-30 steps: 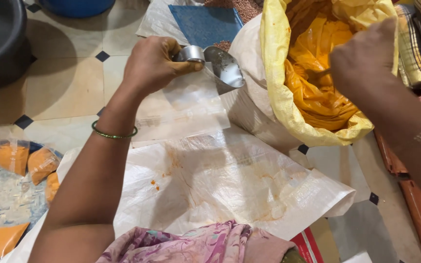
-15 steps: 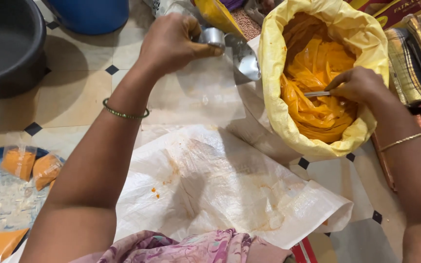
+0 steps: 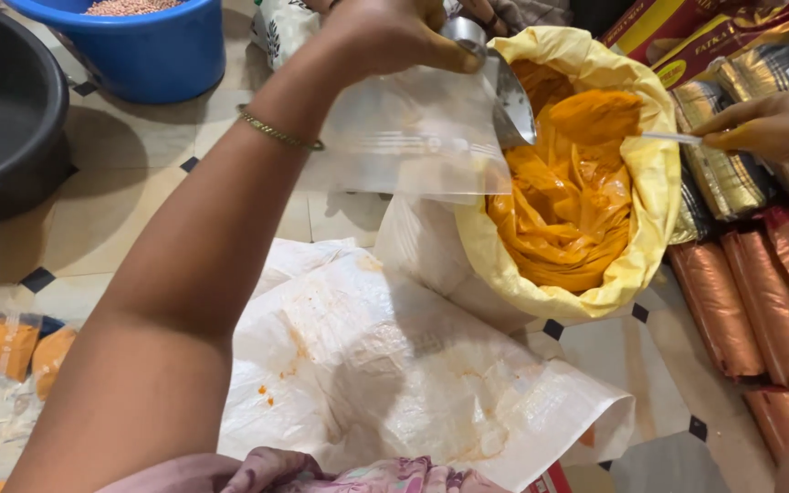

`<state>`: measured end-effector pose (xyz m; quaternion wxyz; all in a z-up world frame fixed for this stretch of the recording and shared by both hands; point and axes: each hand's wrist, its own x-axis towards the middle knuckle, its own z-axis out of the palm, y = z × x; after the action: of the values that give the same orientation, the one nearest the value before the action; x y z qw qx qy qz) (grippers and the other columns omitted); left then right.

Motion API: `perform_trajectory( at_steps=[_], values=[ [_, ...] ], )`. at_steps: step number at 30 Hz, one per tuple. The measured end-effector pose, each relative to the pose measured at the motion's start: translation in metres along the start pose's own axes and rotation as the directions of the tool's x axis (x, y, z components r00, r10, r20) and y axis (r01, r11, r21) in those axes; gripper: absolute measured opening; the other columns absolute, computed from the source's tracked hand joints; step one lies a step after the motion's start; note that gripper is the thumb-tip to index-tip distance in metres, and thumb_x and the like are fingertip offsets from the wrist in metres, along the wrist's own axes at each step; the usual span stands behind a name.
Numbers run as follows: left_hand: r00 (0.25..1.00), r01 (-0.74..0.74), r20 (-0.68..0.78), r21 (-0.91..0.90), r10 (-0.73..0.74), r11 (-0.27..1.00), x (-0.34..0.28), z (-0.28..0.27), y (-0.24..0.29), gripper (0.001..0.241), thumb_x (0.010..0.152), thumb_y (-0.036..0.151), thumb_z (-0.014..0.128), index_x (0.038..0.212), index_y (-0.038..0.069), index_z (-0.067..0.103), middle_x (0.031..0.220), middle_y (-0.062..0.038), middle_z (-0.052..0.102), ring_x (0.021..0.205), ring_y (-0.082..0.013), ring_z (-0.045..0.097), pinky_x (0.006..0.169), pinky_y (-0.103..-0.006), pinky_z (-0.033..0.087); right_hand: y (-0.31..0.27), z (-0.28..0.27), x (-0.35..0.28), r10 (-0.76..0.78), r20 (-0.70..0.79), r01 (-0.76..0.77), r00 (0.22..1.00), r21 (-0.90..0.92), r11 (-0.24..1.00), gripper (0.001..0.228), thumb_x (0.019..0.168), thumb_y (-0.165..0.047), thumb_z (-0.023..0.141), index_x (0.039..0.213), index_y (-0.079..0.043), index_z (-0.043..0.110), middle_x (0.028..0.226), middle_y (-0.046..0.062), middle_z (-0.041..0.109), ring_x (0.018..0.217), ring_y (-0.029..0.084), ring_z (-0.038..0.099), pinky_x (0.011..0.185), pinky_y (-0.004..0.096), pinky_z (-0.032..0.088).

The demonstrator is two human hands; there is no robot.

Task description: Bagging turmeric powder from a large sack into small individual plastic bags using a spoon.

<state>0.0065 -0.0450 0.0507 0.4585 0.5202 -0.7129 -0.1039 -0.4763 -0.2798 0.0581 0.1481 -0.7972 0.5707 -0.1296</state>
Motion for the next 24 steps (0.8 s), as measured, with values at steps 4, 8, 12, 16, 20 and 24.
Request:
perform_trajectory(
  at_steps=[4, 8, 12, 16, 20, 24],
  values=[
    [0.99, 0.091, 0.099, 0.113, -0.102, 0.989, 0.031, 0.035, -0.024, 0.052, 0.075, 0.05, 0.095, 0.074, 0.002, 0.074, 0.06, 0.001, 0.062, 0.049, -0.0092, 0.054, 0.045, -0.0294, 0.039, -0.013, -0.035, 0.008, -0.032, 0.044, 0.031, 0.999, 0.015, 0.999, 0.022, 0.092, -0.011, 0.076, 0.112, -0.002, 0.08, 0.102, 0.018, 0.077, 0.098, 0.027, 0.066, 0.097, 0.039, 0.049],
    [0.996, 0.067, 0.059, 0.031, -0.068, 0.997, 0.037, 0.053, -0.024, 0.048, 0.07, 0.042, 0.097, 0.067, 0.001, 0.071, 0.056, -0.002, 0.059, 0.046, -0.011, 0.051, 0.044, -0.0314, 0.037, -0.033, -0.053, 0.018, -0.039, 0.101, 0.043, 0.994, -0.034, 0.999, 0.024, 0.092, -0.012, 0.074, 0.113, -0.003, 0.081, 0.101, 0.018, 0.078, 0.097, 0.027, 0.065, 0.095, 0.04, 0.048],
    [0.992, 0.114, 0.065, -0.045, -0.111, 0.992, 0.039, 0.058, -0.028, 0.048, 0.069, 0.042, 0.097, 0.063, 0.003, 0.071, 0.054, 0.0, 0.058, 0.045, -0.0087, 0.051, 0.043, -0.0298, 0.038, -0.075, -0.035, 0.009, -0.074, 0.142, 0.086, 0.987, -0.076, 0.993, 0.024, 0.092, -0.012, 0.073, 0.113, -0.005, 0.081, 0.099, 0.016, 0.078, 0.098, 0.025, 0.065, 0.095, 0.039, 0.047],
    [0.981, 0.18, 0.091, -0.113, -0.171, 0.977, 0.031, 0.056, -0.032, 0.052, 0.072, 0.043, 0.096, 0.06, 0.002, 0.065, 0.054, 0.001, 0.055, 0.045, -0.0077, 0.049, 0.042, -0.029, 0.037, -0.155, 0.016, -0.052, -0.399, -0.013, 0.379, 0.917, -0.279, 0.882, 0.022, 0.09, -0.019, 0.079, 0.112, -0.018, 0.078, 0.101, 0.005, 0.072, 0.098, 0.023, 0.065, 0.096, 0.039, 0.048],
    [0.977, 0.209, 0.081, -0.18, -0.197, 0.961, 0.016, 0.055, -0.05, 0.049, 0.074, 0.043, 0.094, 0.06, 0.004, 0.067, 0.055, 0.003, 0.055, 0.046, -0.0068, 0.046, 0.042, -0.0294, 0.034, -0.173, 0.062, -0.09, -0.717, -0.143, 0.538, 0.682, -0.565, 0.625, 0.014, 0.094, -0.021, 0.08, 0.107, -0.026, 0.08, 0.092, 0.0, 0.066, 0.09, 0.02, 0.057, 0.094, 0.039, 0.04],
    [0.955, 0.296, 0.088, -0.187, -0.285, 0.937, -0.001, 0.051, -0.061, 0.049, 0.075, 0.045, 0.093, 0.064, 0.004, 0.069, 0.057, 0.003, 0.056, 0.046, -0.0065, 0.047, 0.042, -0.0279, 0.034, -0.179, 0.065, -0.114, -0.948, -0.211, 0.467, 0.238, -0.831, 0.302, 0.022, 0.095, -0.011, 0.078, 0.105, -0.03, 0.082, 0.086, -0.005, 0.057, 0.091, 0.016, 0.05, 0.098, 0.034, 0.032]
  ],
)
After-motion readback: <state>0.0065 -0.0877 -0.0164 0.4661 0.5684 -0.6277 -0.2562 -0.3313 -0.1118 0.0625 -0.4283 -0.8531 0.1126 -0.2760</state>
